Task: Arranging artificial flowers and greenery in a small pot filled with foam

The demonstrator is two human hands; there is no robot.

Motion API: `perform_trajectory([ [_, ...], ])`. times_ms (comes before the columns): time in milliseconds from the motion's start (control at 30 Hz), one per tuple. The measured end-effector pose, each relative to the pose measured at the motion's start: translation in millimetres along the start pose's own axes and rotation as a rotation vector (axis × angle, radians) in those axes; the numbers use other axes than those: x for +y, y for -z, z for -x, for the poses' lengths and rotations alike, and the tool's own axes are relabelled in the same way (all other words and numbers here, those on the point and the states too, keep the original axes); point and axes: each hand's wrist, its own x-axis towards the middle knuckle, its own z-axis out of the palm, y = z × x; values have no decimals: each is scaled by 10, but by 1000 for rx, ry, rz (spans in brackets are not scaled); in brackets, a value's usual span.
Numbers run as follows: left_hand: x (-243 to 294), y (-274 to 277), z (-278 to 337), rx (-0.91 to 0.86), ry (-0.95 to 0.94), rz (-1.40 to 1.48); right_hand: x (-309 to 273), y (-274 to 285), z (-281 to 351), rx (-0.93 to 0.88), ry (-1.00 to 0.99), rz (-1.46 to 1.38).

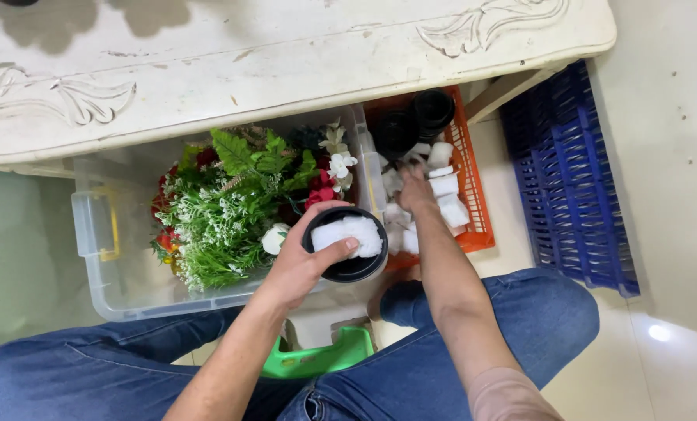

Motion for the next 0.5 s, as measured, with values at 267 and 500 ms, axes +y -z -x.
perform_trajectory([
  [267, 43, 32, -31, -18, 1, -26, -141, 119, 176, 71, -16, -171],
  [500, 161, 65, 62, -30, -75, -49, -57, -198, 65, 97, -89, -108],
])
